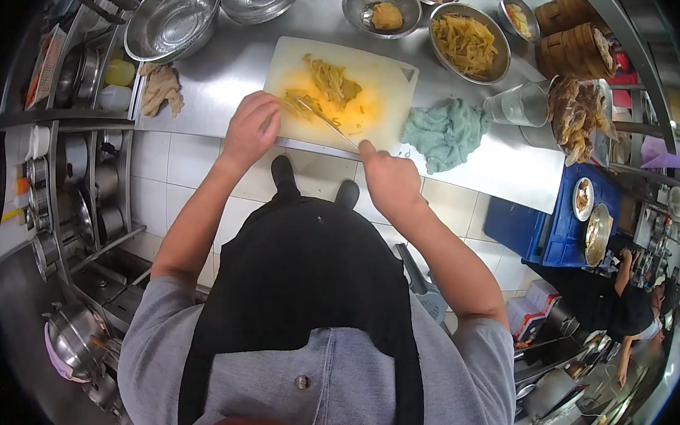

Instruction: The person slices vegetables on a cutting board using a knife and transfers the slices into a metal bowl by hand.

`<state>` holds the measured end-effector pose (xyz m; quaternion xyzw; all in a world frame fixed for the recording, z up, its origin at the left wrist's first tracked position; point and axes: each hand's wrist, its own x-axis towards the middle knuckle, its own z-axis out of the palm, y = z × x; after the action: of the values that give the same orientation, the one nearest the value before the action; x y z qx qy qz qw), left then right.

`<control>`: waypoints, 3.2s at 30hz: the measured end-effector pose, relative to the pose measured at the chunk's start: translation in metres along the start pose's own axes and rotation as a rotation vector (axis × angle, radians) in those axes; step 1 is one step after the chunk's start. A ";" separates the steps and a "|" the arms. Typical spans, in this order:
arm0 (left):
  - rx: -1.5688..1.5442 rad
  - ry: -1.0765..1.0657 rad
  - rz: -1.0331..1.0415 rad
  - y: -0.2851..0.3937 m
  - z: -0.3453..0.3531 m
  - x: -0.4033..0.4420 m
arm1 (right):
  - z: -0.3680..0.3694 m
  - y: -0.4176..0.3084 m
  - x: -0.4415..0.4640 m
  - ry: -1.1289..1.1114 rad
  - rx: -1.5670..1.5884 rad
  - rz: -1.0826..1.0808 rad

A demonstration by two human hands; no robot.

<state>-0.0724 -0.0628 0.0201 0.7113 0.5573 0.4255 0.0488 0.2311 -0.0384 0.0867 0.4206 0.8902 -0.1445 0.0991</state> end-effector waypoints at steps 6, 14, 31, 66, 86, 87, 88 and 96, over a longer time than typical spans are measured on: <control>0.089 -0.203 0.248 0.029 -0.013 0.023 | 0.001 -0.013 0.028 0.152 -0.140 -0.056; 0.186 -0.410 0.247 0.014 -0.006 0.052 | 0.014 -0.020 0.032 0.261 -0.123 -0.055; 0.222 -1.091 0.388 0.028 0.079 0.159 | 0.041 -0.040 0.015 0.284 0.134 0.045; 0.172 -0.425 -0.344 -0.048 -0.034 0.048 | 0.020 -0.023 0.034 0.035 0.442 0.186; 0.137 -0.653 -0.209 -0.011 0.008 0.059 | 0.020 -0.015 0.002 0.068 0.545 0.277; 0.169 -0.562 -0.088 -0.007 0.005 0.050 | 0.017 -0.014 0.002 0.050 0.546 0.255; 0.201 -0.468 0.030 -0.004 0.003 0.041 | 0.017 -0.014 0.002 0.047 0.546 0.250; 0.120 -0.313 0.024 0.001 -0.010 -0.006 | 0.017 -0.024 0.012 0.005 0.340 0.113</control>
<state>-0.0788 -0.0721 0.0235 0.7772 0.5587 0.2759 0.0872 0.2058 -0.0496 0.0717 0.4808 0.8281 -0.2863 0.0321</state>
